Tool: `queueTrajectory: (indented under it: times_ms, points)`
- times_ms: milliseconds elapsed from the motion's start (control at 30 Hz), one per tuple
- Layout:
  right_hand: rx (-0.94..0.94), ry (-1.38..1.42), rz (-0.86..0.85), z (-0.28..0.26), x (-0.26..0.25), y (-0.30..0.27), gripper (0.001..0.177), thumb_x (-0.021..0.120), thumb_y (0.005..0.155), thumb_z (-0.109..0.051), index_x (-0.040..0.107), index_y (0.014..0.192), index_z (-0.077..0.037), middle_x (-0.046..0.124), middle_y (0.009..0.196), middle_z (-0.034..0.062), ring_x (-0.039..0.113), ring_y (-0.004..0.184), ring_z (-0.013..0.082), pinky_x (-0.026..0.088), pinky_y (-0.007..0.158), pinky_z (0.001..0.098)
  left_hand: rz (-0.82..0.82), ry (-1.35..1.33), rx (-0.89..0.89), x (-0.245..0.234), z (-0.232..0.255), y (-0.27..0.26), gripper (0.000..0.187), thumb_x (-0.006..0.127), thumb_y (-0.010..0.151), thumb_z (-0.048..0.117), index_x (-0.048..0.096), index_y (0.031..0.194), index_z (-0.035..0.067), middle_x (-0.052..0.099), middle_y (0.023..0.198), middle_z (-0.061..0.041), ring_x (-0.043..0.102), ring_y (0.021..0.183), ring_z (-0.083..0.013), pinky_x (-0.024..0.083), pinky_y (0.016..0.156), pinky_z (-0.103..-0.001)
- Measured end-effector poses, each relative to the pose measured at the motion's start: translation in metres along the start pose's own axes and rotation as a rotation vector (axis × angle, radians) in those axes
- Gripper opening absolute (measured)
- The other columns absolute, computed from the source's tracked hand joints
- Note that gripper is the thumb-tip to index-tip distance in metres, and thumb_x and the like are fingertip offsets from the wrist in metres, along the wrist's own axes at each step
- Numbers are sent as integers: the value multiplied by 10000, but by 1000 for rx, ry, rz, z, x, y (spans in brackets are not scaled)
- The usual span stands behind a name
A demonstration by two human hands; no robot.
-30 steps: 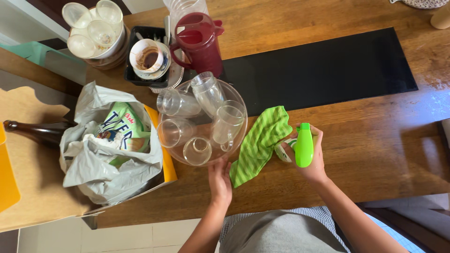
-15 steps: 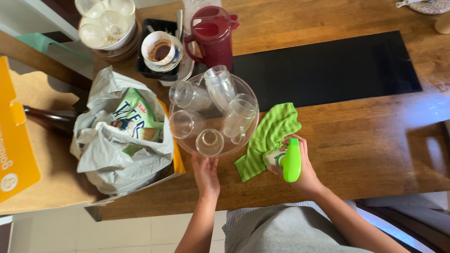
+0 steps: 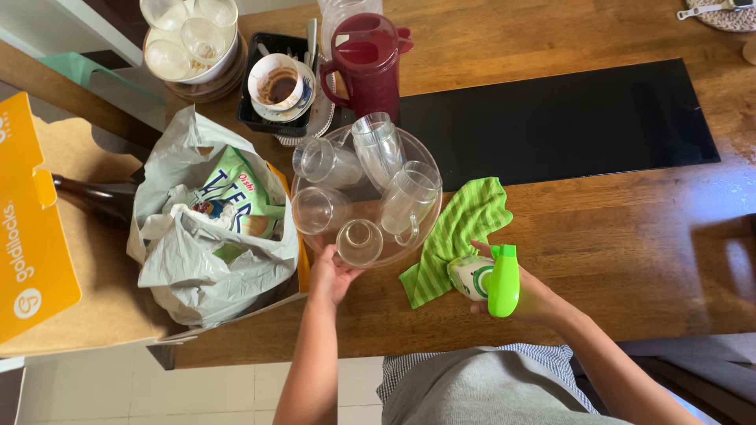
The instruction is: The person clears a wooden table by moving a pitcher, a plastic jug, and a green cloth aside. They then spray a cleaning solution onto the table surface and wipe it with the cloth, repeatedly moving items like a tissue box, a smartwatch, and a jar to clean underneath them.
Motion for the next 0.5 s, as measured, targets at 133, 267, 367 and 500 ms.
queueTrajectory:
  times_ms: [133,267,367,500]
  points:
    - [-25,-7,-39,4,-10,1,1343,977,534,-331,209,1633,-251,468,1547,94,528,1374,254,438,1122,465,-81,201,129,-9,7,10,996,467,871,-28,88,1619,509,591,1277,-203,674,876,-284,555,747,-509]
    - [-35,24,-81,4,-17,7,1340,972,541,-276,212,1644,-291,534,1478,82,493,1392,225,453,1101,445,-77,120,189,11,9,-10,1058,429,807,-84,50,1574,539,620,1260,-150,713,815,-268,618,673,-481]
    - [5,21,-91,5,-12,9,1184,943,594,-299,325,1604,-288,711,1297,57,688,1206,214,506,1074,393,-81,121,198,30,11,-28,1050,425,796,-85,47,1592,485,651,1124,-189,722,767,-266,643,636,-459]
    - [-233,96,23,0,-12,14,590,826,714,-185,623,1266,-148,763,1123,62,736,1020,215,583,912,380,-119,184,238,47,12,-35,1018,436,805,-84,58,1623,391,682,1017,-184,725,735,-249,631,582,-421]
Point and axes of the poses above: each hand's wrist, its own y-axis towards the middle knuckle, its own x-axis out of the palm, z = x × y, the point moved 3 cm from there along y, towards the middle knuckle
